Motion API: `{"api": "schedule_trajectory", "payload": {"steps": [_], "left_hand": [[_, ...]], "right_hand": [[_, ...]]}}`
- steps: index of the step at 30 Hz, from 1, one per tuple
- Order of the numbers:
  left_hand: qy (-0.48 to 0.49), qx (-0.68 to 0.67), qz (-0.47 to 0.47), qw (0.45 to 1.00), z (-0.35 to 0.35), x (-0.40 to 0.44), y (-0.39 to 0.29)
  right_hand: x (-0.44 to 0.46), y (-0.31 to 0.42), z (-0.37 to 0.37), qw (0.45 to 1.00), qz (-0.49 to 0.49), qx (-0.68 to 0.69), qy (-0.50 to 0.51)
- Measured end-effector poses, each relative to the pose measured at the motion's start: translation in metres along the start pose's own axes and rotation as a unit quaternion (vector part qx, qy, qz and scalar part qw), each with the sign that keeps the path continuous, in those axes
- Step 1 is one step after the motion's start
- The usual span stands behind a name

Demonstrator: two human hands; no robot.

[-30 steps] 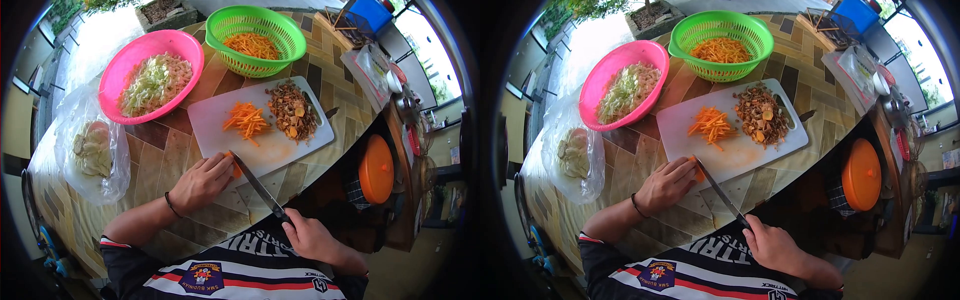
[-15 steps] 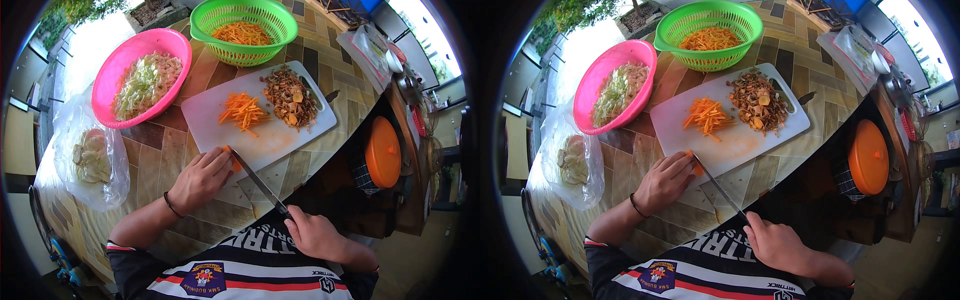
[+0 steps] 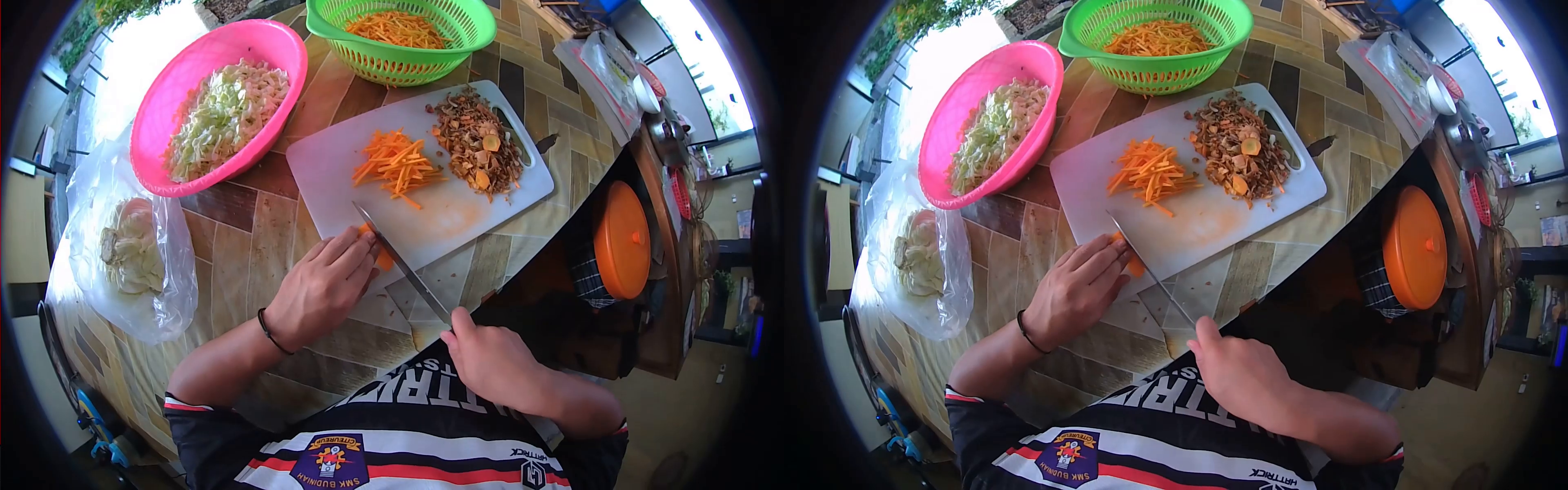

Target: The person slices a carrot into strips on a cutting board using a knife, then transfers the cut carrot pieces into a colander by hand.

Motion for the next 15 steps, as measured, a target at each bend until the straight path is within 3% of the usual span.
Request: {"api": "schedule_trajectory", "payload": {"steps": [15], "left_hand": [[-0.044, -0.008, 0.028, 0.999, 0.001, -0.003, 0.0]], "right_hand": [[-0.008, -0.01, 0.005, 0.999, -0.013, -0.032, -0.021]]}}
Point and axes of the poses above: each hand's wrist, its own x-axis towards the middle knuckle, its own z-axis out of the back of the hand, y = z × x, the point moved 5 cm from there along x, towards the middle knuckle, and after that the axes turned 13 degrees about -z, right-handed, at the moved point
